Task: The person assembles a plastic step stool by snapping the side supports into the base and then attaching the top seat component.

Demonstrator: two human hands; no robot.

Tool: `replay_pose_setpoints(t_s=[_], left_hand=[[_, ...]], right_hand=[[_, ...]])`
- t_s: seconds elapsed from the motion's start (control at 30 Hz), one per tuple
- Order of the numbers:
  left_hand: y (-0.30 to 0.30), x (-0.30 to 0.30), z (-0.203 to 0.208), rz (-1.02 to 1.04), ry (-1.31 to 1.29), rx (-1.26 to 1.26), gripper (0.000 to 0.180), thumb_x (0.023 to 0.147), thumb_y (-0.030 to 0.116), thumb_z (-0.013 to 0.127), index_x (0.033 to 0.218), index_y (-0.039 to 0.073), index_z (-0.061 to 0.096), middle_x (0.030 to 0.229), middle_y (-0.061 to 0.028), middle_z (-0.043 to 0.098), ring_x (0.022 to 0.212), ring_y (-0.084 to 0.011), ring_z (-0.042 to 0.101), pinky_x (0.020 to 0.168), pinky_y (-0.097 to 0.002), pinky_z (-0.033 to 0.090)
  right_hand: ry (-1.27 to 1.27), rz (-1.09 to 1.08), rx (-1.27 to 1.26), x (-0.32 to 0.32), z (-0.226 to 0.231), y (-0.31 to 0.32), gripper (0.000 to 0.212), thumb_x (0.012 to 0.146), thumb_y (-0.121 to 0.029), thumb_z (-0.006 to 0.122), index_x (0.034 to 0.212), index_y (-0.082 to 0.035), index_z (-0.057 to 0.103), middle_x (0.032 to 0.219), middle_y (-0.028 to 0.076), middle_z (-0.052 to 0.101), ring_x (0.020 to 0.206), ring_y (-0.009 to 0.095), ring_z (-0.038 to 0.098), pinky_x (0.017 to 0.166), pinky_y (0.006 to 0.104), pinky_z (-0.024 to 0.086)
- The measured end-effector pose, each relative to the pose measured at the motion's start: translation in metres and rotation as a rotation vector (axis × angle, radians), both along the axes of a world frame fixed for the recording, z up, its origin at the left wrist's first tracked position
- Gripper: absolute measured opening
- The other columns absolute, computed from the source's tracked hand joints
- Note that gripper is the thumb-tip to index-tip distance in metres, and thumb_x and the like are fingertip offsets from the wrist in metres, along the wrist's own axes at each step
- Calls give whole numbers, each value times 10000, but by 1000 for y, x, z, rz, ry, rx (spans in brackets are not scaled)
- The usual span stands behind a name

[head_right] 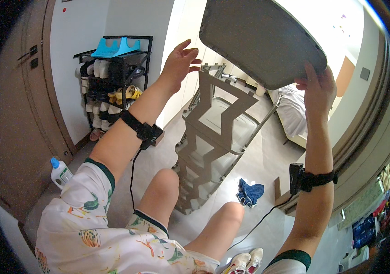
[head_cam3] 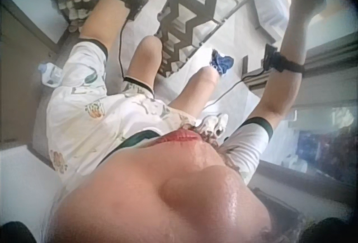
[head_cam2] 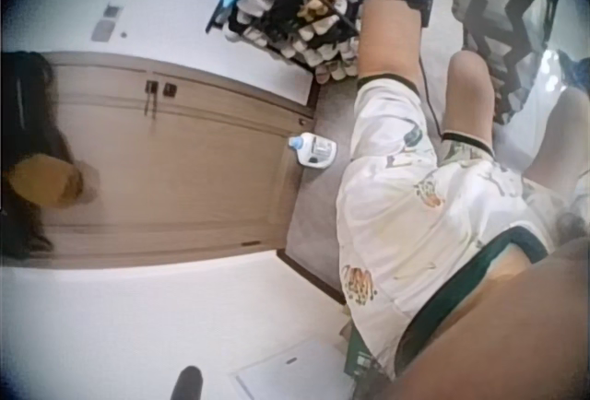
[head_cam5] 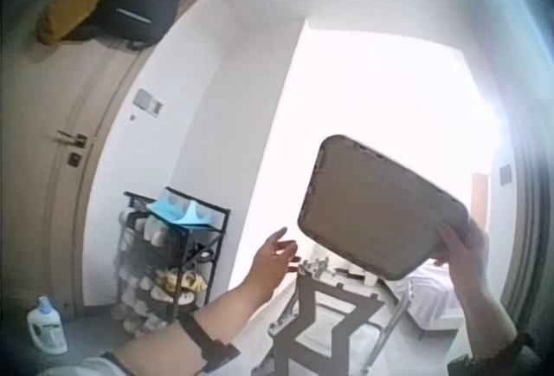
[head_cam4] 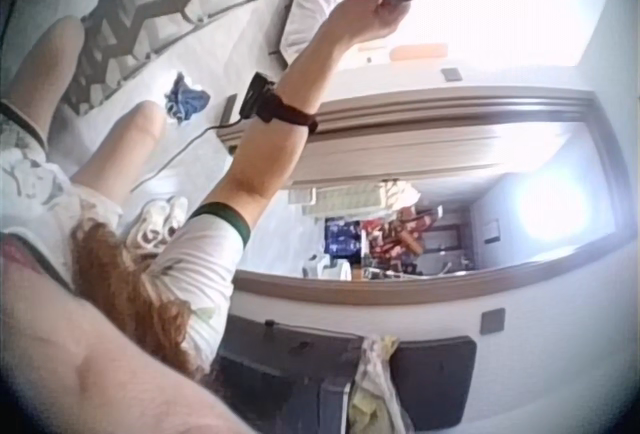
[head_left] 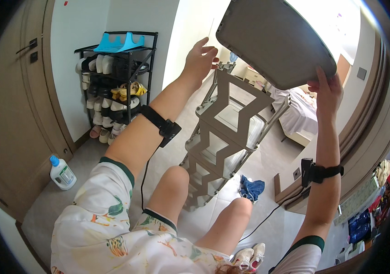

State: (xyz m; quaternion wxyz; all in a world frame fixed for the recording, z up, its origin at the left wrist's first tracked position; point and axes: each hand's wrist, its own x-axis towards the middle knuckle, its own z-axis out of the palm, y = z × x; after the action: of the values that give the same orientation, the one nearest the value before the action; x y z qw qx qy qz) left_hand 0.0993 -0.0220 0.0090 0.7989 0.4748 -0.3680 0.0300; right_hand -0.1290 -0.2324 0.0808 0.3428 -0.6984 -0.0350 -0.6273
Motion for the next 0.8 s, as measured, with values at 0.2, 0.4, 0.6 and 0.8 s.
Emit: replay_pose_setpoints(t_s=[0.2, 0.4, 0.6, 0.8], left_hand=[[-4, 0, -4, 2, 13, 29, 605, 951, 159, 578, 1462, 29, 281, 1197, -151, 538, 975, -196, 596, 817, -315, 547], [-5, 1, -2, -15, -85, -32, 698, 933, 131, 612, 1497, 105, 202, 1199, -161, 538, 989, -205, 606, 831, -332, 560], [-6, -1, 9, 117, -183, -5, 621, 911, 89, 635, 1415, 139, 276, 1171, -161, 552, 982, -211, 623, 834, -339, 571], [0, 12, 12, 35, -48, -163, 772, 884, 156, 687, 1469, 82, 189, 1110, -166, 559, 945, -237, 617, 824, -368, 573]], right_hand=[[34, -85, 18, -1, -5, -1, 244, 921, -151, 630, 1084, 28, 604, 757, 82, 657, 595, 117, 639, 518, 235, 523], [28, -155, -58, -2, -14, 9, 202, 935, -144, 611, 1061, 13, 612, 782, 94, 686, 651, 130, 673, 568, 249, 541], [-62, -92, -253, 3, -21, 3, 184, 937, -130, 609, 1053, 12, 610, 825, 109, 706, 721, 156, 700, 653, 264, 565], [-86, 161, 16, 22, -25, -16, 226, 921, -112, 628, 1102, 20, 599, 882, 111, 699, 741, 184, 701, 679, 279, 579]])
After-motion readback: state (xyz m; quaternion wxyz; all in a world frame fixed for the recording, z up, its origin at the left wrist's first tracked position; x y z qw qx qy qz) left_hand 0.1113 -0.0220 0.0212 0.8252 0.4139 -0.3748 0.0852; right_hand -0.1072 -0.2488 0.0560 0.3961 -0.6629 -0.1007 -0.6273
